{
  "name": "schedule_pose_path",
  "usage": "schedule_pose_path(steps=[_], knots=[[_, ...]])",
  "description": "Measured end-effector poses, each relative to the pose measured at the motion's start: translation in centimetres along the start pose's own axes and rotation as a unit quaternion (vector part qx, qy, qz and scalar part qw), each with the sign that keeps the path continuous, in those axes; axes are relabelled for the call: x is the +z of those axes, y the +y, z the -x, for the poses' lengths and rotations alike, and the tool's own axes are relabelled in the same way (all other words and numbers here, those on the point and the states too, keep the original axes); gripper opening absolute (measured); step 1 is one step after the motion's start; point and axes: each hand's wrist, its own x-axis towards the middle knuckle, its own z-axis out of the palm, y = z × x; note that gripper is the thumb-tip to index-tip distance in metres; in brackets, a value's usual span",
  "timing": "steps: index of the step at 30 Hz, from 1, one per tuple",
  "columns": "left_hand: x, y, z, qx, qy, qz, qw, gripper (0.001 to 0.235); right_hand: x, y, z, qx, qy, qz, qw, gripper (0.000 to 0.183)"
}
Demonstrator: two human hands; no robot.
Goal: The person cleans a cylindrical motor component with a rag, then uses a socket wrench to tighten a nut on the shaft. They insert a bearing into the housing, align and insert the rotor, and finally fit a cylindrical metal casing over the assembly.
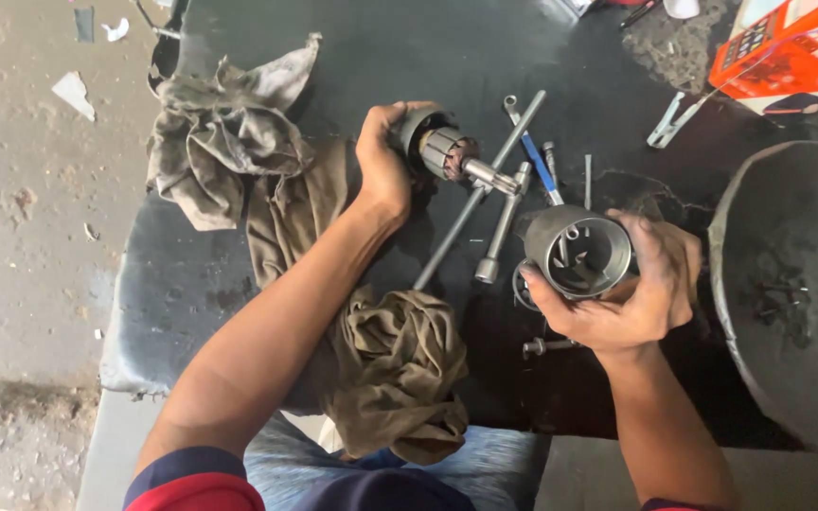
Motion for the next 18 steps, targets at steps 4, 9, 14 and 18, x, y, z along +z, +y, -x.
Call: schedule_pose_path(steps=[4,9,14,18], knots=[[0.2,0.1,0.3,0.009,0.003,-0.007,1.000,0.051,0.7,0.3,0.5,-0.020,0.004,-0.005,1.000,0.083],[0.0,-0.4,-0.1,0.018,-0.017,-0.012,1.000,0.052,1.6,1.0,2.5,0.030,0.046,-0.117,0.992,0.100],[-0.3,-0.7,-0.4,0.033,-0.032,0.007,0.999,0.052,1.6,1.0,2.5,0.050,0.038,-0.156,0.986,0.105],[0.0,-0.2,0.1,0.035,-0.033,-0.014,0.999,0.054,1.5,1.1,2.5,0.058,0.029,-0.120,0.991,0.101]])
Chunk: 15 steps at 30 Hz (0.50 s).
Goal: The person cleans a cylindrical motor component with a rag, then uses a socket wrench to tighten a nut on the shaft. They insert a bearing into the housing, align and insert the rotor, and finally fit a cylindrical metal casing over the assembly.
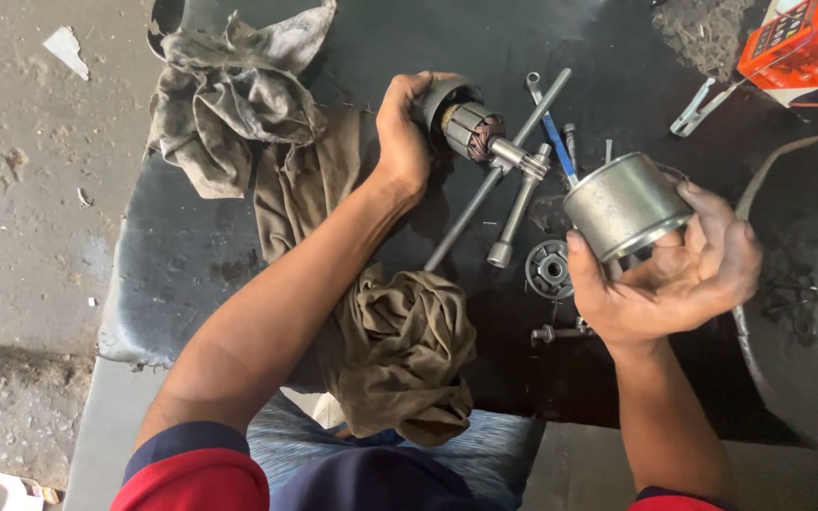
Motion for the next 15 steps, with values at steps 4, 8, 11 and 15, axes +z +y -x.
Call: schedule_pose_path(steps=[4,8,11,15], knots=[[0.0,0.0,0.0,0.004,-0.005,-0.002,1.000,0.055,0.0,0.1,0.3,0.047,-0.006,-0.064,0.997,0.097],[0.4,0.5,0.2,-0.027,0.006,0.035,0.999,0.054,0.1,0.3,0.6,0.061,-0.003,-0.070,0.996,0.096],[0.0,0.4,0.0,-0.082,-0.033,0.097,0.991,0.058,0.4,-0.3,-0.1,0.063,-0.016,-0.104,0.992,0.092],[-0.5,0.3,-0.2,-0.122,-0.041,0.128,0.983,0.064,0.8,-1.3,-1.2,0.041,-0.044,-0.132,0.989,0.087]])
